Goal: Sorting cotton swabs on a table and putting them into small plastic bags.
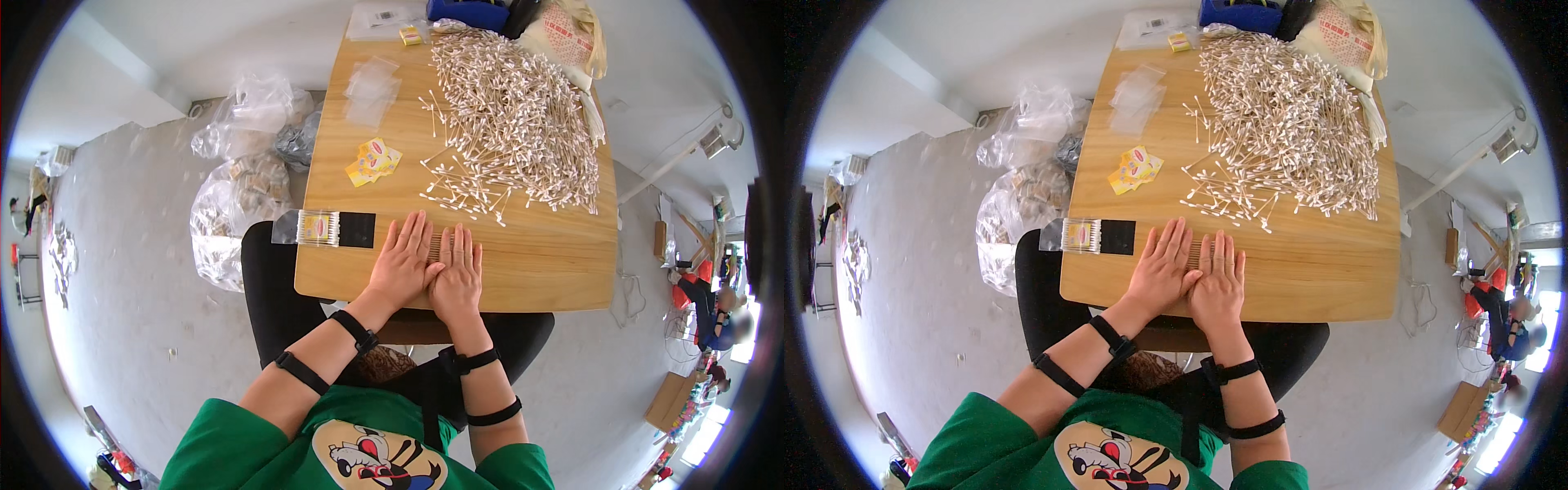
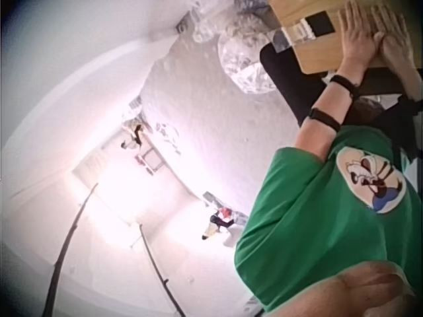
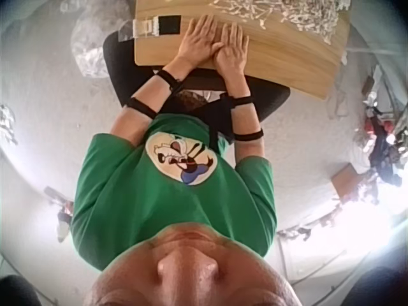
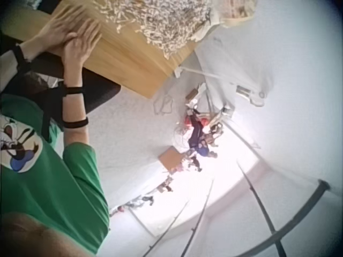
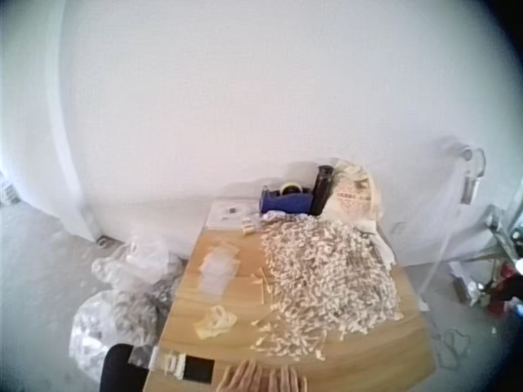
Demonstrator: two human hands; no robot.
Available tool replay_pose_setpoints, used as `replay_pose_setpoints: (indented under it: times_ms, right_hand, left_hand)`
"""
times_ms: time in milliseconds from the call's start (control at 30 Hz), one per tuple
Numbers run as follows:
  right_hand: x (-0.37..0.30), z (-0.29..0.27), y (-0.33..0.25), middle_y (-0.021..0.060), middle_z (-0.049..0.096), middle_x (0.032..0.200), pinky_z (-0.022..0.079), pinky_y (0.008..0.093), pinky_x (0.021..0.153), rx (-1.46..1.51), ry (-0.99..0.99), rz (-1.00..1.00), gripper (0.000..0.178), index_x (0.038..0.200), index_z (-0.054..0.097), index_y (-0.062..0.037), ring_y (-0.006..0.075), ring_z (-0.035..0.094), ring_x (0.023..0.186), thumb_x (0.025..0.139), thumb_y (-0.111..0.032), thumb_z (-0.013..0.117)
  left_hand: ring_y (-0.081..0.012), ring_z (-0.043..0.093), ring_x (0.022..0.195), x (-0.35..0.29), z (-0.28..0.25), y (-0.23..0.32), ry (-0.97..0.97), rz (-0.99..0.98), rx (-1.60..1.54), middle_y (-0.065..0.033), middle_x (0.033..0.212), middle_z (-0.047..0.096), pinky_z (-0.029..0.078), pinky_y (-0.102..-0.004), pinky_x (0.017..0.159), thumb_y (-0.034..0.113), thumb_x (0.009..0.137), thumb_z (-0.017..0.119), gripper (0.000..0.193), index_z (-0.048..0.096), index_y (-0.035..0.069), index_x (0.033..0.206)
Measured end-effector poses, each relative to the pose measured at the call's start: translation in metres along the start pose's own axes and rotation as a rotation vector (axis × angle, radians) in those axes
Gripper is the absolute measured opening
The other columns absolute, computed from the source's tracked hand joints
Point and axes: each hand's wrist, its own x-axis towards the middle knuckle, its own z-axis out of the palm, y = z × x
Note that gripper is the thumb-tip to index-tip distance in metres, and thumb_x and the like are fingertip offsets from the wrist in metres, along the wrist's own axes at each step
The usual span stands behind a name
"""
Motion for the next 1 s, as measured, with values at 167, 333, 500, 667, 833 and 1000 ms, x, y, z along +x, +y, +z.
replay_pose_setpoints:
  times_ms: [167, 333, 500, 667, 833, 1000]
  right_hand:
    - [0.002, -0.005, -0.006, 0.0217, 0.031, 0.154, 0.017, 0.0523, 0.118, 0.023, -0.043, -0.006, 0.057, 0.146, 0.038, 0.0004, 0.0359, 0.027, 0.145, 0.097, -0.027, 0.047]
    - [0.002, -0.001, -0.011, 0.0223, 0.030, 0.155, 0.016, 0.0530, 0.118, -0.036, -0.063, 0.001, 0.059, 0.147, 0.036, 0.0011, 0.0356, 0.026, 0.145, 0.097, -0.028, 0.049]
    - [0.016, 0.005, -0.037, 0.0215, 0.028, 0.156, 0.016, 0.0540, 0.118, -0.025, -0.080, -0.022, 0.060, 0.148, 0.034, 0.0001, 0.0347, 0.024, 0.146, 0.098, -0.029, 0.048]
    - [0.033, 0.017, -0.069, 0.0189, 0.026, 0.158, 0.014, 0.0538, 0.119, 0.004, -0.117, -0.073, 0.061, 0.151, 0.030, -0.0023, 0.0337, 0.023, 0.146, 0.099, -0.031, 0.046]
    - [0.045, 0.020, -0.086, 0.0169, 0.028, 0.157, 0.014, 0.0531, 0.119, 0.001, -0.128, -0.098, 0.059, 0.150, 0.034, -0.0038, 0.0308, 0.023, 0.147, 0.099, -0.032, 0.045]
    - [0.051, 0.017, -0.094, 0.0163, 0.031, 0.156, 0.016, 0.0532, 0.119, 0.046, -0.139, -0.102, 0.058, 0.148, 0.037, -0.0043, 0.0308, 0.025, 0.146, 0.097, -0.029, 0.049]
  left_hand:
    - [-0.0286, 0.020, 0.148, -0.005, 0.005, -0.024, 0.045, 0.073, -0.408, -0.0188, 0.159, 0.023, 0.018, -0.0449, 0.120, 0.040, 0.103, 0.039, 0.064, 0.030, -0.002, 0.149]
    - [-0.0316, 0.027, 0.146, -0.036, -0.035, -0.093, 0.405, -0.324, -0.965, -0.0160, 0.158, 0.028, 0.019, -0.0444, 0.119, 0.031, 0.104, 0.037, 0.054, 0.033, 0.004, 0.150]
    - [-0.0315, 0.023, 0.147, -0.049, -0.049, -0.151, 0.162, -0.287, 0.115, -0.0145, 0.158, 0.027, 0.017, -0.0477, 0.119, 0.031, 0.103, 0.037, 0.053, 0.033, 0.005, 0.150]
    - [-0.0328, 0.022, 0.147, -0.050, -0.044, -0.161, 0.164, -0.302, -0.141, -0.0144, 0.158, 0.027, 0.016, -0.0461, 0.120, 0.029, 0.104, 0.036, 0.053, 0.031, 0.005, 0.151]
    - [-0.0335, 0.022, 0.147, -0.051, -0.040, -0.167, 0.196, -0.258, -0.328, -0.0142, 0.159, 0.026, 0.015, -0.0451, 0.120, 0.028, 0.104, 0.035, 0.054, 0.027, 0.005, 0.153]
    - [-0.0351, 0.021, 0.147, -0.051, -0.043, -0.167, 0.191, -0.250, -0.376, -0.0153, 0.159, 0.025, 0.015, -0.0452, 0.120, 0.028, 0.105, 0.034, 0.054, 0.027, 0.003, 0.152]
